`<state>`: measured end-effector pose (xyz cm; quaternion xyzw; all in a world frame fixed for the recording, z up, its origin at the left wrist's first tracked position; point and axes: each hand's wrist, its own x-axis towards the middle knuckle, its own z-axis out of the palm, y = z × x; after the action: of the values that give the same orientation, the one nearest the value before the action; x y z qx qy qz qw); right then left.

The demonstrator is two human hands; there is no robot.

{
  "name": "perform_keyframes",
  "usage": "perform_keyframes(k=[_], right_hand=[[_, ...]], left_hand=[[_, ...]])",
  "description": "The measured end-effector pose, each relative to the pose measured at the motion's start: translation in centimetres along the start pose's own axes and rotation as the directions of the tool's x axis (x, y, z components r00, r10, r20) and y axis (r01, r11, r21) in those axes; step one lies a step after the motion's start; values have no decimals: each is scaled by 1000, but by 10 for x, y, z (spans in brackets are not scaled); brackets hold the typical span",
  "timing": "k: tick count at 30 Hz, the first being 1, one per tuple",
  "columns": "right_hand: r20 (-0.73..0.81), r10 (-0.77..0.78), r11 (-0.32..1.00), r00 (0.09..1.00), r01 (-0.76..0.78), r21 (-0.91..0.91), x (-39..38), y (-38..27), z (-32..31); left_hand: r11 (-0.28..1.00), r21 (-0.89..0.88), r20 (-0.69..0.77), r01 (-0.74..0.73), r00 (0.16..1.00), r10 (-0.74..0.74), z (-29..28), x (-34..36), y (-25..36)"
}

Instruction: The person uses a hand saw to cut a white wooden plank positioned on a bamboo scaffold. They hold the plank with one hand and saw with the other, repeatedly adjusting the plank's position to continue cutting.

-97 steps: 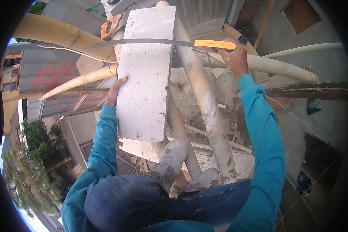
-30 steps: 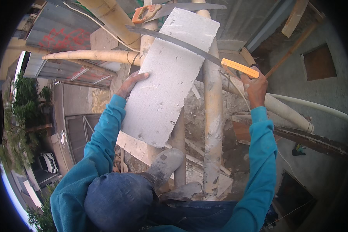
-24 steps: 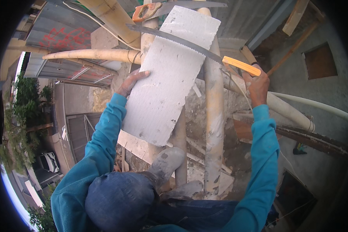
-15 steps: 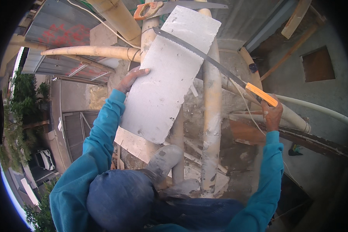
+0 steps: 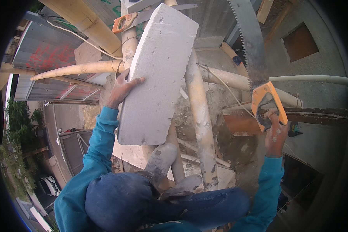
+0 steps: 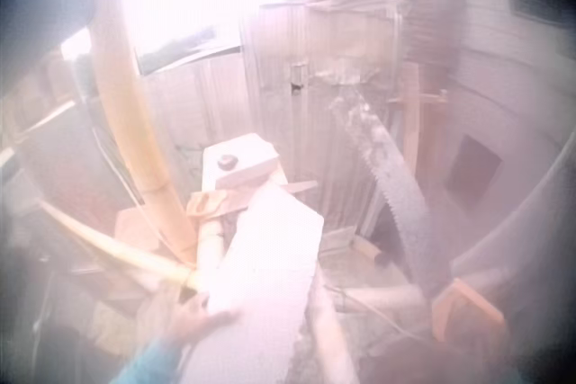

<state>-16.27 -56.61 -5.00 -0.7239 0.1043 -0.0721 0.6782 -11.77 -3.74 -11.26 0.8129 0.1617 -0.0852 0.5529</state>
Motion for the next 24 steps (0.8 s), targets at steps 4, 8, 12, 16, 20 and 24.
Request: perform_keyframes(k=[4,8,12,16,20,24], right_hand=[[11,100,994,995,-101,31,-45,-43,19],[-36,76,996,996,-78,-33,-77,-74,32],[-35,85,996,996,-85,7,-95,-95,55],[24,152,974,988,-154,166,-100,-109,70],[36,176,970,984,-180,163,-109,-107,86],[64,212,963,975,-220,158,-113,-104,100]], left_hand=[[969,248,-63,-5,998,22,14,-18,26],[922,384,-109,-45,990,94,34,-35,59],[890,430,-145,-149,962,231,43,-35,54],[853,468,-107,-232,943,315,60,-41,71],[778,577,-85,-248,929,359,79,-43,75],[753,617,-89,-228,931,355,94,-50,76]])
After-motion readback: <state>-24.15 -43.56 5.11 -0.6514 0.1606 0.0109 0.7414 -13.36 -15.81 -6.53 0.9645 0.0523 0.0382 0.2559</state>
